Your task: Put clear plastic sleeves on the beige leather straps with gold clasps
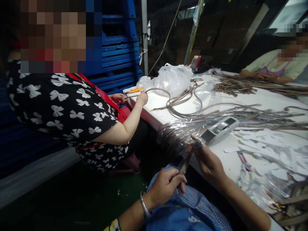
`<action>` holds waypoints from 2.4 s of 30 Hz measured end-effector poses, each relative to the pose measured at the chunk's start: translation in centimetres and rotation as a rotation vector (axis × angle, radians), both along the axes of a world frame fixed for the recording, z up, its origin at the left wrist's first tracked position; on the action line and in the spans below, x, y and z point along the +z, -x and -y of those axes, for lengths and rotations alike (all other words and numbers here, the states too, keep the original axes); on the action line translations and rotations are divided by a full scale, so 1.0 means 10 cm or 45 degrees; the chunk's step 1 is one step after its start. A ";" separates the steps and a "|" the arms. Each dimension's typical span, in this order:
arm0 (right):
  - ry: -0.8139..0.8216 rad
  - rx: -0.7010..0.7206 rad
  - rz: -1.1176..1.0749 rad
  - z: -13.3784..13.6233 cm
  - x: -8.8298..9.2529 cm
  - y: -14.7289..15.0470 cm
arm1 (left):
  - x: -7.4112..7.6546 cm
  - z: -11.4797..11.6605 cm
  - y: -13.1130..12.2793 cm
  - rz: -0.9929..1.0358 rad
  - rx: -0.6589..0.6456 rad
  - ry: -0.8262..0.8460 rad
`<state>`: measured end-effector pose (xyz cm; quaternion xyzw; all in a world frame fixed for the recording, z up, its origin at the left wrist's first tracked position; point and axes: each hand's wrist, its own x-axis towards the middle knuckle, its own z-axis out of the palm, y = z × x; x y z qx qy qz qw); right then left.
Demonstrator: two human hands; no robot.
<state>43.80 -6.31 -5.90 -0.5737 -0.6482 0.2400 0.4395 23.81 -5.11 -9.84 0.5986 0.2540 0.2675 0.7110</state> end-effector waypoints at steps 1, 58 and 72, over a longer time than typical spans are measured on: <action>-0.022 0.054 0.160 -0.02 -0.09 -0.02 | 0.05 0.01 0.03 0.025 -0.010 0.059; -0.361 0.493 0.723 -0.11 -0.14 0.04 | 0.48 -0.30 0.29 0.197 -0.036 0.542; 1.136 0.617 -1.093 0.05 0.19 0.16 | 0.10 -0.24 0.18 -0.248 0.220 -0.789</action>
